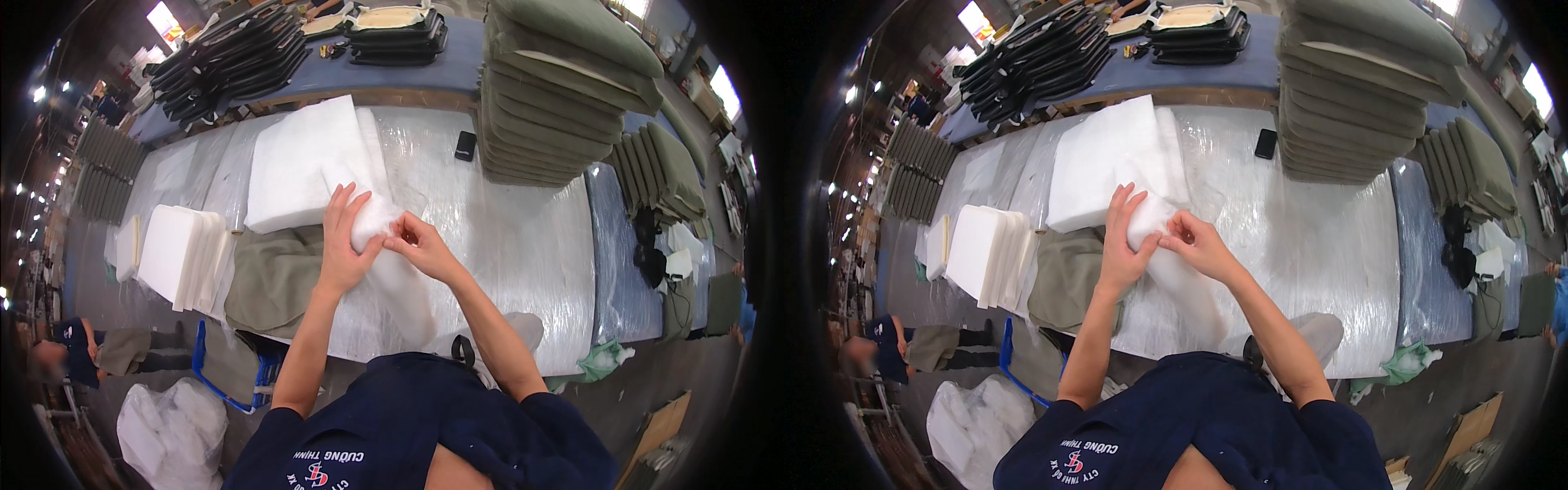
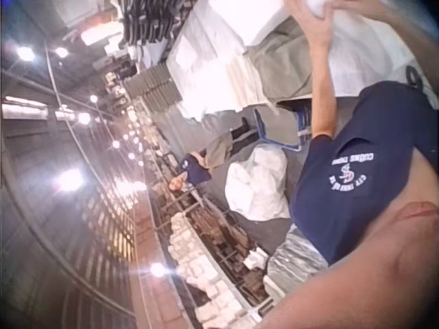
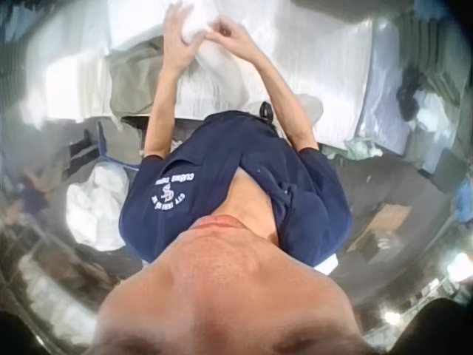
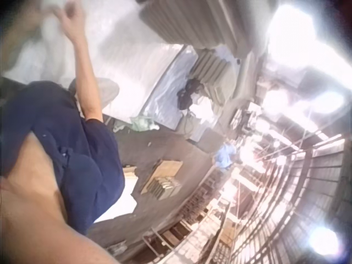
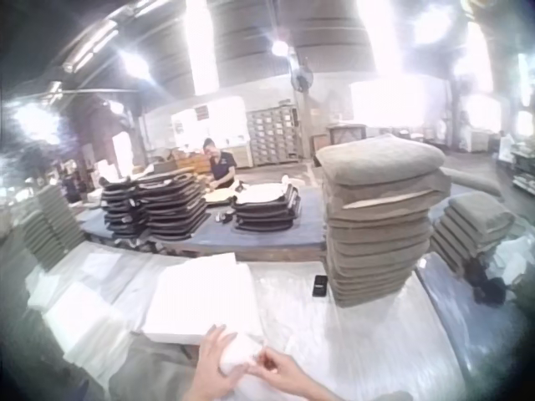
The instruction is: The person rolls a white foam pad and inserts it into a green fabric pillow cover. The person then adjusts the cover to enclose the foam and places the finished pillow on a stack.
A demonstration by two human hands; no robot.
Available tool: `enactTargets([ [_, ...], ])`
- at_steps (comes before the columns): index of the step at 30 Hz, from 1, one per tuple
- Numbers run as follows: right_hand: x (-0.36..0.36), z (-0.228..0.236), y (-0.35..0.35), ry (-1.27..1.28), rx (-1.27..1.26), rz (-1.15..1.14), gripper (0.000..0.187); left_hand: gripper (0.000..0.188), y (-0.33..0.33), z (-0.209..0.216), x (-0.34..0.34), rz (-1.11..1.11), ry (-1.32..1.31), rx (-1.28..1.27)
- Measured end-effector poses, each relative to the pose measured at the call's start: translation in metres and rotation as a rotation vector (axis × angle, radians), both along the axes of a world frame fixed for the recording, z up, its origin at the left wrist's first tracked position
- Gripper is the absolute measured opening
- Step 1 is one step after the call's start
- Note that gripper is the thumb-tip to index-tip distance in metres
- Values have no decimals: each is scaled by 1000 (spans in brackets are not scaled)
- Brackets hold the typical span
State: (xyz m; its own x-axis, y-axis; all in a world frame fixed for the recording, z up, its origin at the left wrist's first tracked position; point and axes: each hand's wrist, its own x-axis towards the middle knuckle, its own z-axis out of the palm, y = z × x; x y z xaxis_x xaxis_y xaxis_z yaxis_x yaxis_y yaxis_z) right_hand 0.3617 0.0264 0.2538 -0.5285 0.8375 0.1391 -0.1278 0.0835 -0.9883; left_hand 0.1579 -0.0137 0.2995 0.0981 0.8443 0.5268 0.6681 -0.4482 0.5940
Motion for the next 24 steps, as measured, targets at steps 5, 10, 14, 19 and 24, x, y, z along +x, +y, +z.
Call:
enactTargets([
  [5,-5,33,-4,19,-71,-57,31,89,-20,13,6,132,89,-28],
  [10,-24,78,-6,-487,186,-49,40,100,-30,-2,13,158,-2,-56],
  [14,-24,27,4,6,-275,54,43,91,-42,15,16,126,-108,-59],
  [19,-34,26,-5,-48,-288,214,42,61,-54,-7,6,249,-167,-36],
  [24,-43,50,-15,-386,-3,226,48,51,-76,1,20,463,150,-20],
])
